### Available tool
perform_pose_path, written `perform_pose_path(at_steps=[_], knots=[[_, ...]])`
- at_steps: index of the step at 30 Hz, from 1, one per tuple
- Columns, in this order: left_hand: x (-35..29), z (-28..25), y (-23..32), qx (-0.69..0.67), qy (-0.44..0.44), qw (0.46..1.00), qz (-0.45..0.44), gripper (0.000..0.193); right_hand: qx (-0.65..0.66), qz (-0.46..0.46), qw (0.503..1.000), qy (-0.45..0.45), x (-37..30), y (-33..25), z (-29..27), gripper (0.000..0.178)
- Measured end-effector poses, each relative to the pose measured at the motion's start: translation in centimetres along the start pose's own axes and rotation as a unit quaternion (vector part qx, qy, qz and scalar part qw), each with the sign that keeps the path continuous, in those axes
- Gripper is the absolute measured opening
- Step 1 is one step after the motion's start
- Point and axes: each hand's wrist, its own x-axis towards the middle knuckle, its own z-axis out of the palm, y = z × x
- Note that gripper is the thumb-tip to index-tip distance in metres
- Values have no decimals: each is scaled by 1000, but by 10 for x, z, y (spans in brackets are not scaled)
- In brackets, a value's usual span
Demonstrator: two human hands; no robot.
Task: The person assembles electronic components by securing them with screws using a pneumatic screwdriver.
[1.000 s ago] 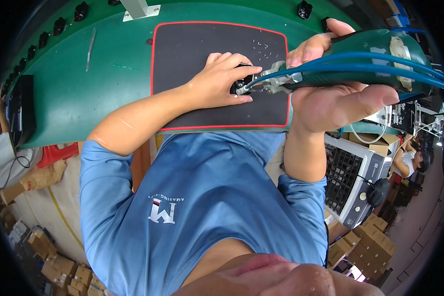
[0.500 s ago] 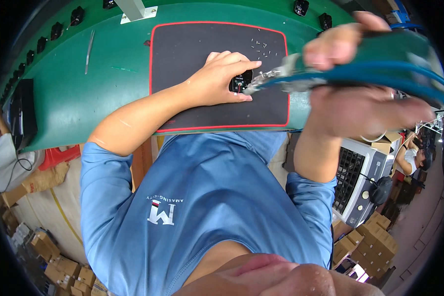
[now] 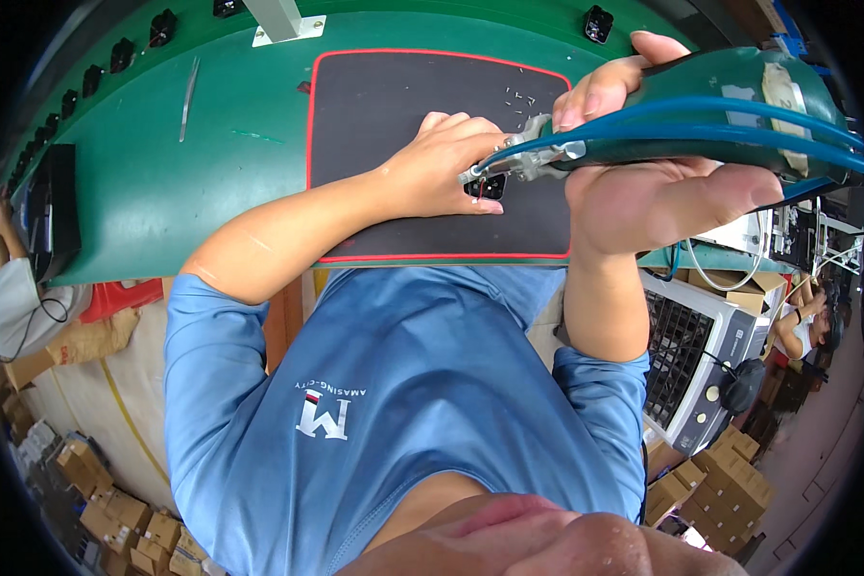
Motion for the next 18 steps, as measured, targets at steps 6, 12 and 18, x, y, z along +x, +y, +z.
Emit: perform_pose_path(at_steps=[6, 12, 18], knots=[[-1, -2, -1, -15, -8, 1000, -16, 76, 7, -22, 1000, 10, -5, 4, 0, 120], [-1, 0, -3, -13, 4, 1000, 9, 77, 78, -34, 995, -50, -5, 6, -2, 118], [3, -5, -2, -24, -4, 1000, -15, 73, 82, -53, 991, -87, -8, 19, -10, 116]])
